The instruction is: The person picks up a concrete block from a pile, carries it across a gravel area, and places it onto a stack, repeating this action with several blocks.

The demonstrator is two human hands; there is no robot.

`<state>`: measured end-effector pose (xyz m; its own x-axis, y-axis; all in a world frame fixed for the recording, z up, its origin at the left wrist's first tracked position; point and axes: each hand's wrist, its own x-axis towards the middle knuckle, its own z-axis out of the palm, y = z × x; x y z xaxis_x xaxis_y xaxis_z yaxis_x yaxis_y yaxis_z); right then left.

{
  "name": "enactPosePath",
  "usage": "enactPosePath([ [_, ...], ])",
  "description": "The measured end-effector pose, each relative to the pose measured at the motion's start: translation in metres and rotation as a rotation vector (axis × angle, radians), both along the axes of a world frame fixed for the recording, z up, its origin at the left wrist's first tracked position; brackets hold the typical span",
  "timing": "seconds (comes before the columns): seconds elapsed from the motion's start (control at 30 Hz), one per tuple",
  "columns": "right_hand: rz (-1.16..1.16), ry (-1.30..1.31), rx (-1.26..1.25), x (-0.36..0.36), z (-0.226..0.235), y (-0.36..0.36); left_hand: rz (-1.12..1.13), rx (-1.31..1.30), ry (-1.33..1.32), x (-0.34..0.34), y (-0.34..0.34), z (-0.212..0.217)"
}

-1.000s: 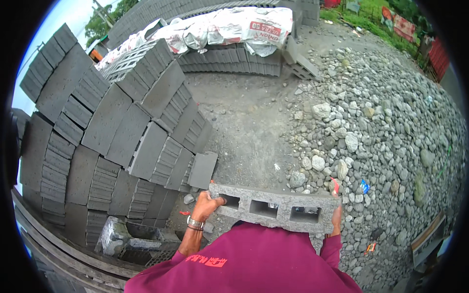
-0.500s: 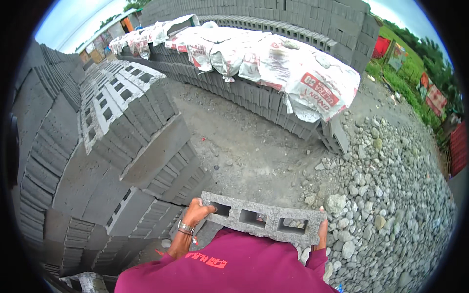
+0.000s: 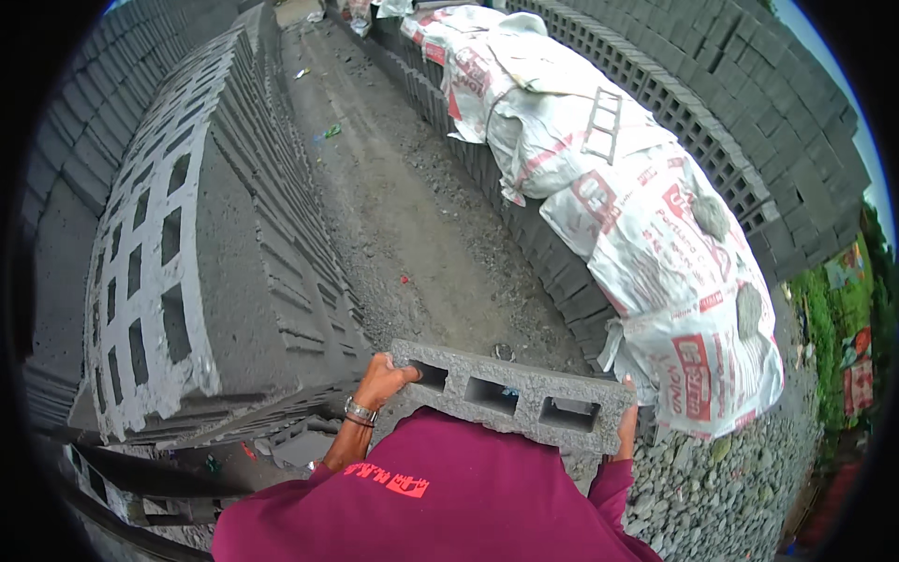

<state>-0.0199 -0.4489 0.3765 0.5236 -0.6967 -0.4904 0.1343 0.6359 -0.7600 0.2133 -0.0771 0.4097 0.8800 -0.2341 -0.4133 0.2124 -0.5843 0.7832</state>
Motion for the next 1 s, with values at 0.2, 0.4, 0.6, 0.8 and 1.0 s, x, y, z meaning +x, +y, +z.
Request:
enactPosePath([
  [0.2,0.446,0.026,0.079,0.27,0.002,-0.094,0.348,0.026,0.004,0.124,-0.024,0.041],
  [0.4,0.698,0.023,-0.04,0.542,0.003,-0.089,0.63,-0.041,-0.001,0.278,-0.024,0.056],
  [0.6,0.874,0.081,-0.046,0.777,-0.034,-0.092,0.714,-0.043,-0.01,0.477,0.004,0.046],
  [0.8,0.882,0.08,0.002,0.963,0.065,-0.058,0.723,-0.019,0.019,0.672,0.022,0.093],
  [1.0,0.824,-0.026,-0.065,1.185,0.09,-0.035,0.748,-0.061,-0.021,0.865,0.023,0.109],
])
